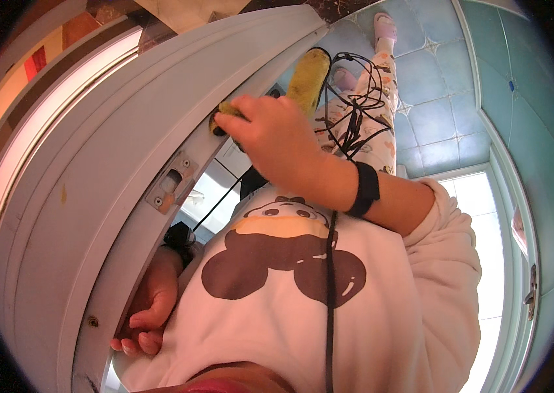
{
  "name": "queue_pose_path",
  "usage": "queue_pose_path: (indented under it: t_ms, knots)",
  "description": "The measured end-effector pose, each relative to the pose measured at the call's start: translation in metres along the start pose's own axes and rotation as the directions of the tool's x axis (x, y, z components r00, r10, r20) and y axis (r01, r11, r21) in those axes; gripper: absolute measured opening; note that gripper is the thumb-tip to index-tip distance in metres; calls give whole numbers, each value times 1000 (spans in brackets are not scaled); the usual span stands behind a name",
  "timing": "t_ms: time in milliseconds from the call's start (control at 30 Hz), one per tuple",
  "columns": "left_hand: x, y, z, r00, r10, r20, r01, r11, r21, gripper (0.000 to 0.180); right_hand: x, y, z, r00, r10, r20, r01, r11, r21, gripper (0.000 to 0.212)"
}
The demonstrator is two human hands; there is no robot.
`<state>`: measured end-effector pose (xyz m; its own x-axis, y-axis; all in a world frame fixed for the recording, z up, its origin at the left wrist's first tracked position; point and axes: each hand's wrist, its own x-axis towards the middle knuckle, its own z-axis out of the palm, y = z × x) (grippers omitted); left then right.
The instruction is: The person wipes the white door frame and surrounding trim with a green cloth. They move around the door, cleaning the top, sides, and lower sections while holding the frame with one hand and wiping with the other.
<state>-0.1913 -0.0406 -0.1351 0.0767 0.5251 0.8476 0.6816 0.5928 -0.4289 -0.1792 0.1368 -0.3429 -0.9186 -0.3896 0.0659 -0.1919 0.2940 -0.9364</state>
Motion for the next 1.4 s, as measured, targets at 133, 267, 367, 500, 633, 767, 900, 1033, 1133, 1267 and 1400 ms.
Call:
queue_pose_path:
  t_ms: [133,267,367,500,633,767,900,1033,1133,1267,1400]
  knots:
    - [3,3,-4,999,7,47,-10,998,68,12,12,12,2,990,141,26,-140,989,-51,39]
    - [-2,2,-3,999,12,-32,-10,998,70,11,3,-9,-4,998,23,61,-24,1000,16,35]
    - [-3,0,-1,1000,-1,13,1,1000,-2,12,-3,-22,-9,996,-85,-30,87,994,72,35]
    - [1,1,-2,999,-3,43,3,1000,-11,13,13,-13,-11,999,33,13,-33,999,10,35]
    - [1,2,-2,999,19,26,-21,997,69,14,17,-17,-11,1000,-21,-12,22,999,27,36]
    - [-3,0,-3,1000,23,7,-24,998,59,14,0,-34,-10,996,-87,-36,88,995,55,39]
    - [-2,0,-6,1000,14,11,-14,999,49,15,-2,-36,-6,998,-65,16,63,992,113,38]
    - [-5,0,-4,1000,10,25,-12,997,80,14,7,-28,-12,993,-44,112,-12,891,453,33]
    - [-8,0,1,999,-7,-39,8,1000,25,14,6,-17,-25,950,139,279,-310,509,803,31]
    - [-4,2,3,1000,-3,9,3,998,64,14,2,5,-41,792,119,599,-517,-393,761,35]
    - [-3,4,-2,1000,-9,27,5,992,129,13,0,11,-42,780,65,622,-514,-499,698,38]
